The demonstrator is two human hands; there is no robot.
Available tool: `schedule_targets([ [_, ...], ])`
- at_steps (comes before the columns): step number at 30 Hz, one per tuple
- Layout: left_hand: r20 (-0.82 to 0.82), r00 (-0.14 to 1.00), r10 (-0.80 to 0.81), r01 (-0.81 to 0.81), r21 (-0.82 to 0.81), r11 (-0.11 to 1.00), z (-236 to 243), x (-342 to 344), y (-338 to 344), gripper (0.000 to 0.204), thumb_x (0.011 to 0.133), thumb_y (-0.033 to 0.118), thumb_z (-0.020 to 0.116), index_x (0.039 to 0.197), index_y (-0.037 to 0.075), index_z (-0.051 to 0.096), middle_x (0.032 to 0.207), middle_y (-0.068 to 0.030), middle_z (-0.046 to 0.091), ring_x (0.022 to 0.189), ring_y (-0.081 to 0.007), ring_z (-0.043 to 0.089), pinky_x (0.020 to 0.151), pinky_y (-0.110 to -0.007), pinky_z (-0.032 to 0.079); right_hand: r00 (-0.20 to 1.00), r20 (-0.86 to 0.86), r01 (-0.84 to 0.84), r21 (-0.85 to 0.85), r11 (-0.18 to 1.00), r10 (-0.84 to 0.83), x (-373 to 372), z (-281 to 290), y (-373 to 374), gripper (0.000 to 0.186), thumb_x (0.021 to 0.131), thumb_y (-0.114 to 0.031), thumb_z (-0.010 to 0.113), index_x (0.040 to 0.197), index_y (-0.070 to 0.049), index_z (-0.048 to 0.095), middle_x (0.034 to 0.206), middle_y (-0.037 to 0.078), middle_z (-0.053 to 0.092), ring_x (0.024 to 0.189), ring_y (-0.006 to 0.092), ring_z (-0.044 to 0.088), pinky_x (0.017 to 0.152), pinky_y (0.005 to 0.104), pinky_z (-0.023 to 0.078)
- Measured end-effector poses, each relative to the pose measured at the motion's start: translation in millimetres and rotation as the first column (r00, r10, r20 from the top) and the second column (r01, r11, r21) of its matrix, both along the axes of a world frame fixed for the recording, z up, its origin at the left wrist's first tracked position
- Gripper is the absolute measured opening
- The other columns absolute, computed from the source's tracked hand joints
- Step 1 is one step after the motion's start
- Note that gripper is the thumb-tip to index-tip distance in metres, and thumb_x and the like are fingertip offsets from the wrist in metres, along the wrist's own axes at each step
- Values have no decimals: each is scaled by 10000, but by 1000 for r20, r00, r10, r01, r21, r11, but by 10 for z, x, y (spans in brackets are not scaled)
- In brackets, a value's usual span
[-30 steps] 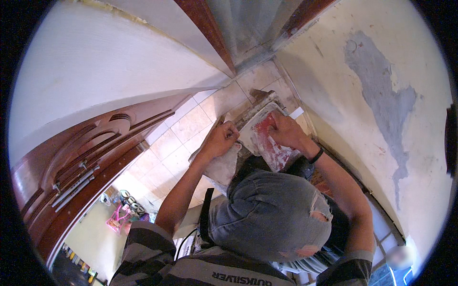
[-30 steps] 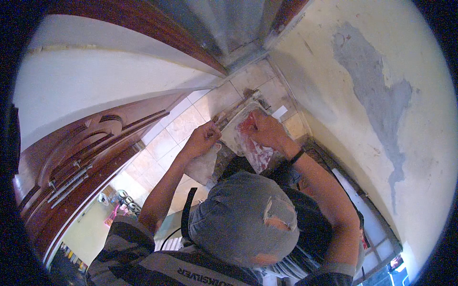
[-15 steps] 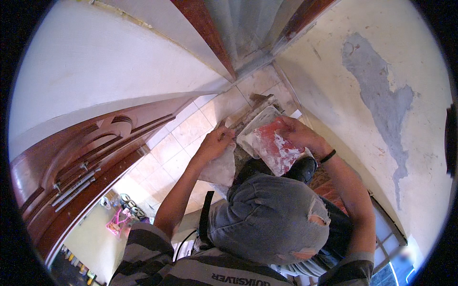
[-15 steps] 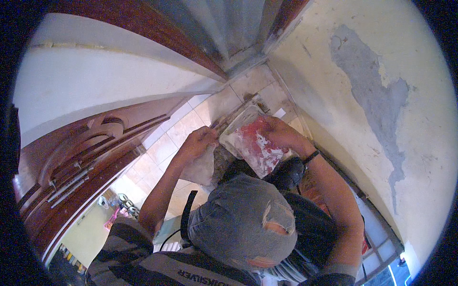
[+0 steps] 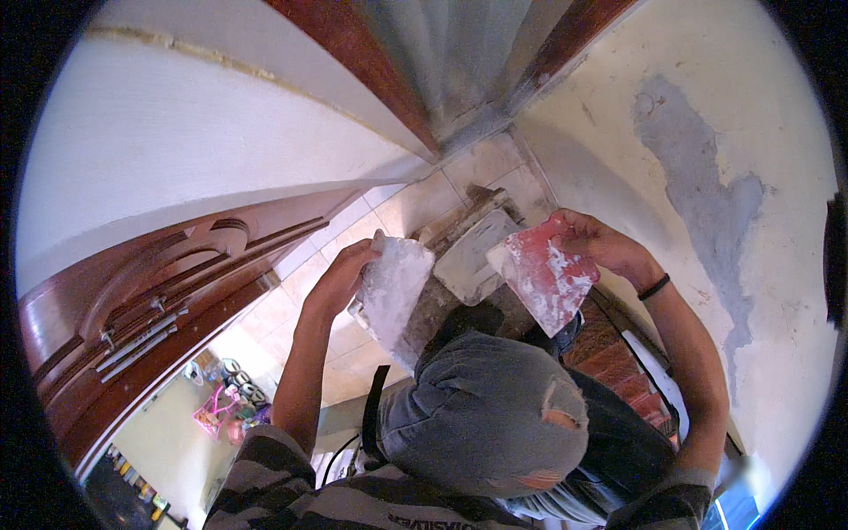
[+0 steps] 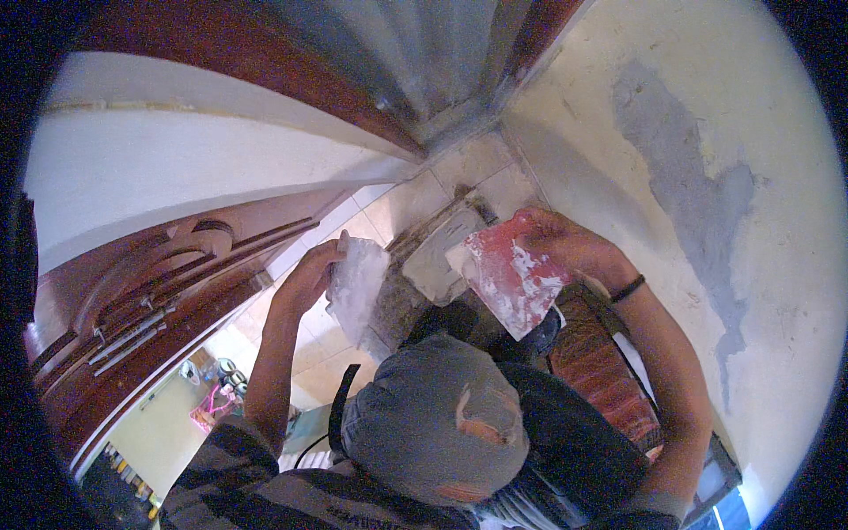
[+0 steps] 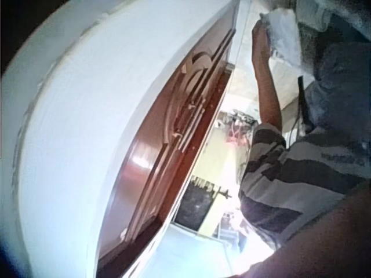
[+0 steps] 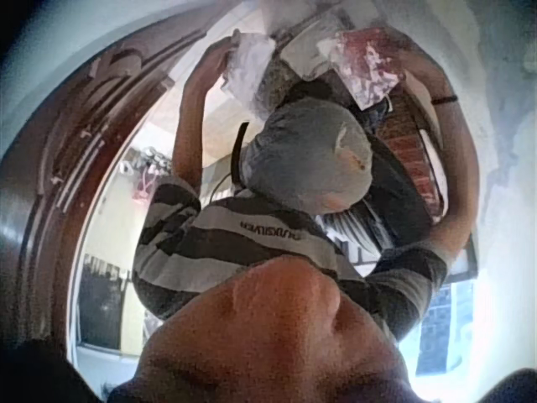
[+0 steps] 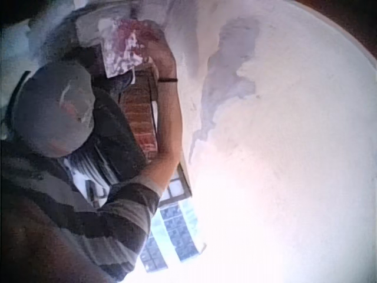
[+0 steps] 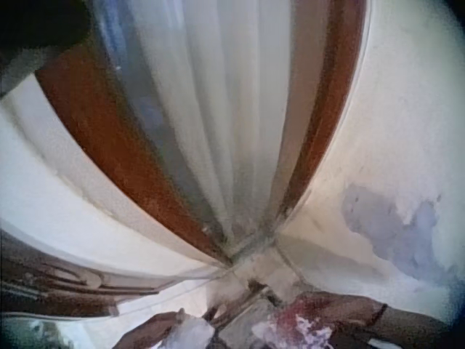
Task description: The person loads wall putty onto scrapers, works the putty between the blades, and applies it to the wall using a scraper.
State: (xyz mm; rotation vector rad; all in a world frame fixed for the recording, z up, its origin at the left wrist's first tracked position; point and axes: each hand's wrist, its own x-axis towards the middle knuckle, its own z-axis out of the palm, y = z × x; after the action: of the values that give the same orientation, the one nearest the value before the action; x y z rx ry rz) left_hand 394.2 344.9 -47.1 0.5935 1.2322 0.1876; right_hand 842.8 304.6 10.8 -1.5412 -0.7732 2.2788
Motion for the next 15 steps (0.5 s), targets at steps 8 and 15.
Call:
schedule_targets([
  [8, 266, 959, 101, -152, 177, 972, 630, 58, 539, 300, 1024, 125, 605, 1301, 9, 621, 1191, -72, 702, 1069, -155, 669, 954, -319, 526, 991, -9, 124, 382, 916, -131, -408, 1165, 286, 223, 1039, -166, 622, 1240, -75, 592, 1092, -52, 654, 996, 38, 575, 884, 249, 488],
  [15, 399, 914, 72, -230, 364, 902, 2080, 477, 1063, 372, 1012, 95, 578, 1374, 9, 582, 1289, -87, 655, 1183, -192, 622, 1020, -341, 494, 792, -218, 603, 426, 675, -570, -1140, 2718, 65, 270, 1033, -93, 594, 1301, -60, 576, 1158, -1, 674, 1023, 83, 629, 863, 274, 528],
])
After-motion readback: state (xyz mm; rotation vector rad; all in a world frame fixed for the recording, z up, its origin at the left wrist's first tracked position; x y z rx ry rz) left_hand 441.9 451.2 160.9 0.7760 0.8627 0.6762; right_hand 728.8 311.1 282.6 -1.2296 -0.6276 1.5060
